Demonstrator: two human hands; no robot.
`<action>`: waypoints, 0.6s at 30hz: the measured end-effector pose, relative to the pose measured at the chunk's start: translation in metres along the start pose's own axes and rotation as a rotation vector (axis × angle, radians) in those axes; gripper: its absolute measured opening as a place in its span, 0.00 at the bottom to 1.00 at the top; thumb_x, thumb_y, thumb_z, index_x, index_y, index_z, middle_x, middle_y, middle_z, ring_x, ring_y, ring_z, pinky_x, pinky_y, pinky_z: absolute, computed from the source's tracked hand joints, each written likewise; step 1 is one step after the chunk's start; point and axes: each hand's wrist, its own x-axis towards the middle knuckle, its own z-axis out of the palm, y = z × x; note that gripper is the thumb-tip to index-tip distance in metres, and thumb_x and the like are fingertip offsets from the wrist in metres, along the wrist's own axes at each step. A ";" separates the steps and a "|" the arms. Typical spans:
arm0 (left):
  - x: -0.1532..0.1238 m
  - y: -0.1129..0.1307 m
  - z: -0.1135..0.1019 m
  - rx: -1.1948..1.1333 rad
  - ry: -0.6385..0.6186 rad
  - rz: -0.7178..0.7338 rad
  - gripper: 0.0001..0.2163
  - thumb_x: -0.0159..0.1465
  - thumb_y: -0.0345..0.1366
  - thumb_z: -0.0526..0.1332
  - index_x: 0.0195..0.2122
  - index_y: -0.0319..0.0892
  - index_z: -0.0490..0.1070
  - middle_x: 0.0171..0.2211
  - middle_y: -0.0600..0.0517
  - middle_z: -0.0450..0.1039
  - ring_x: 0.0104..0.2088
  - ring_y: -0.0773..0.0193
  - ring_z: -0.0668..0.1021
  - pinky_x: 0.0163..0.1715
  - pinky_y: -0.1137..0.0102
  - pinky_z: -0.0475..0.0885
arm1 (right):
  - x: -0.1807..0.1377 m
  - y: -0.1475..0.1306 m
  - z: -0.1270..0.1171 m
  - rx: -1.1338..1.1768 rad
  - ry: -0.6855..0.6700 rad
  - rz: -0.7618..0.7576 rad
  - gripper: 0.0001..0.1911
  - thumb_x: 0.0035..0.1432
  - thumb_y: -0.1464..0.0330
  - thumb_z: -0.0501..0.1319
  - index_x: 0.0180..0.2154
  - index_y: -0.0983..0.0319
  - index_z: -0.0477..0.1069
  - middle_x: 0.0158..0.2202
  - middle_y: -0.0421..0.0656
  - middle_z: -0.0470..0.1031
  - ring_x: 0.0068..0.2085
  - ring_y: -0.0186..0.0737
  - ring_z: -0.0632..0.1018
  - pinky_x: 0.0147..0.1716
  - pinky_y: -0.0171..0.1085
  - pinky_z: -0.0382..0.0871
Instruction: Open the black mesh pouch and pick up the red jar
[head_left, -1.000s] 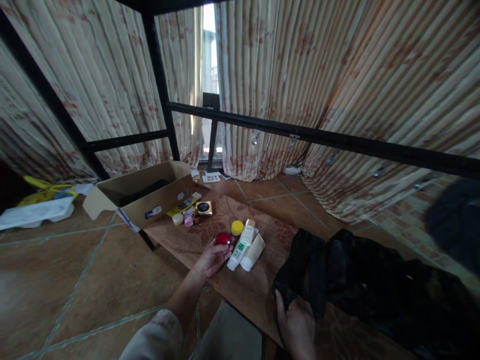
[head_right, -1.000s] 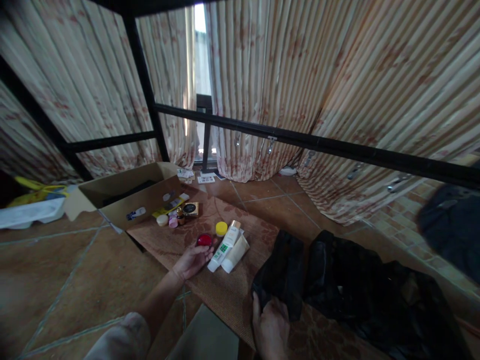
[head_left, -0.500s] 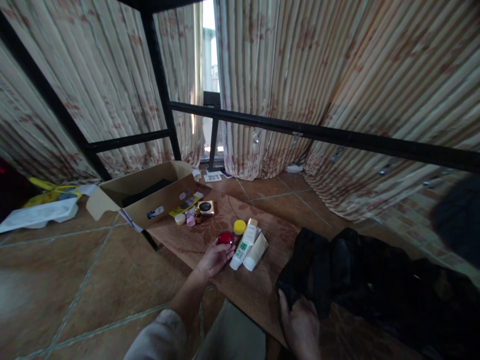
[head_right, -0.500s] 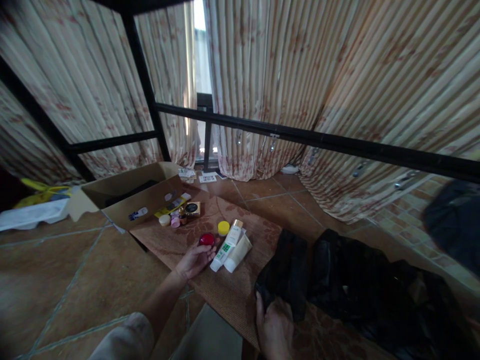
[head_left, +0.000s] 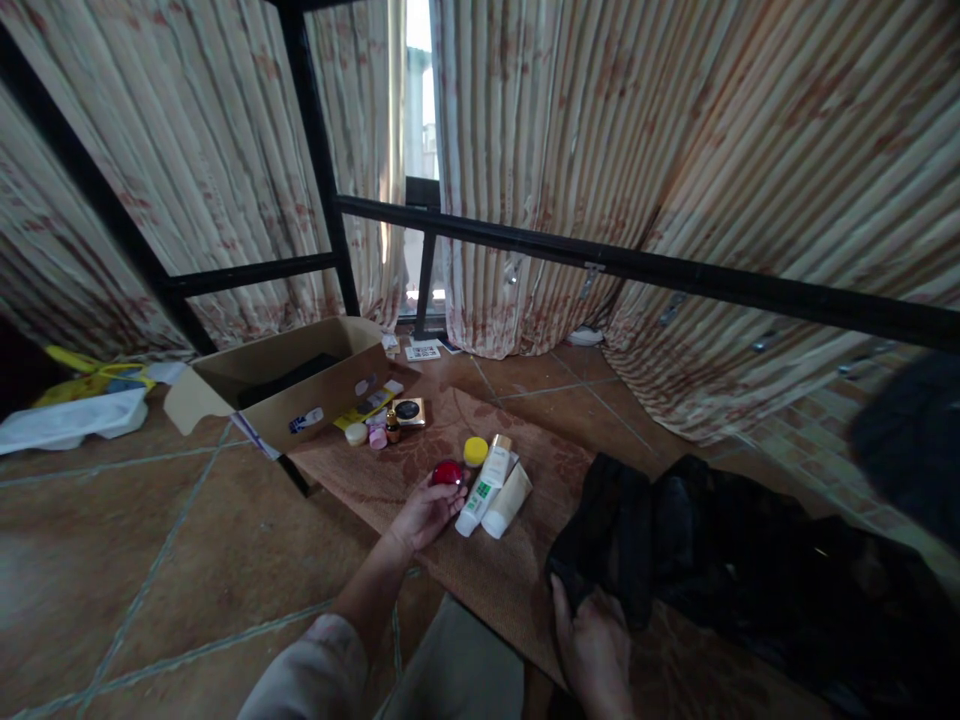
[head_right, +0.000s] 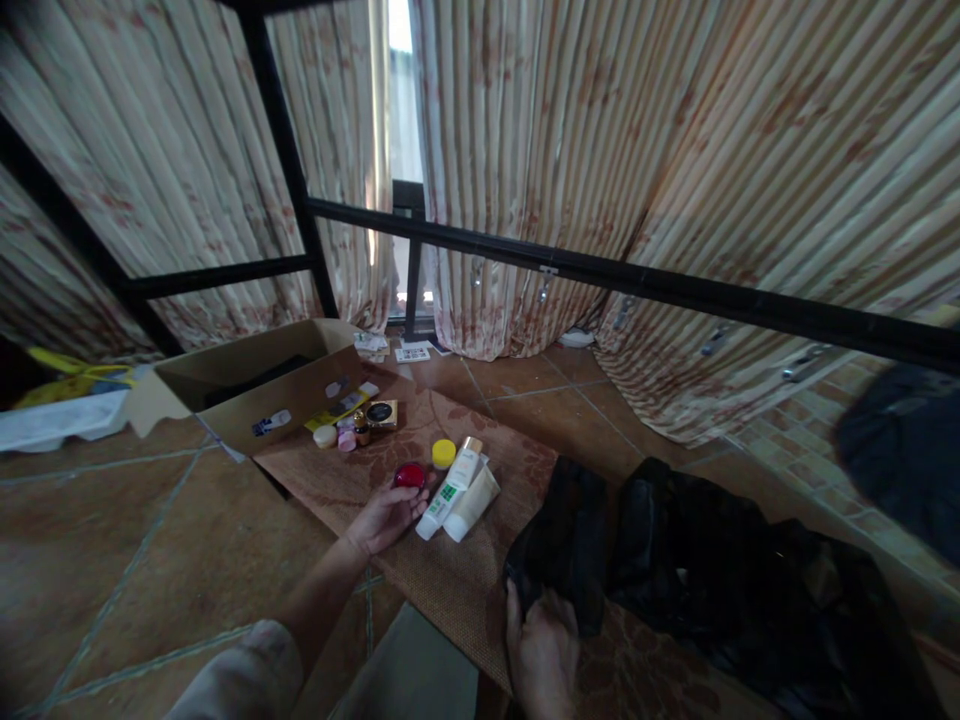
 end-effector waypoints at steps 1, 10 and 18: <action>0.000 0.000 0.000 -0.001 0.002 -0.003 0.16 0.51 0.21 0.63 0.41 0.40 0.69 0.40 0.48 0.75 0.32 0.70 0.76 0.36 0.73 0.71 | 0.000 0.000 0.000 -0.004 -0.001 -0.009 0.22 0.61 0.57 0.50 0.25 0.63 0.72 0.24 0.47 0.73 0.30 0.42 0.72 0.34 0.38 0.60; 0.002 -0.002 -0.002 -0.011 -0.003 -0.011 0.15 0.51 0.20 0.62 0.39 0.39 0.70 0.39 0.48 0.76 0.32 0.70 0.77 0.35 0.74 0.70 | 0.001 -0.002 -0.001 -0.066 -0.020 0.001 0.22 0.60 0.57 0.52 0.22 0.64 0.70 0.23 0.47 0.73 0.28 0.42 0.72 0.33 0.37 0.61; 0.001 -0.001 -0.001 -0.005 0.005 -0.017 0.13 0.51 0.21 0.62 0.38 0.38 0.70 0.39 0.47 0.76 0.32 0.70 0.77 0.37 0.73 0.71 | 0.005 -0.005 -0.007 -0.067 0.015 0.012 0.24 0.61 0.55 0.49 0.22 0.63 0.69 0.22 0.48 0.72 0.28 0.42 0.72 0.32 0.38 0.60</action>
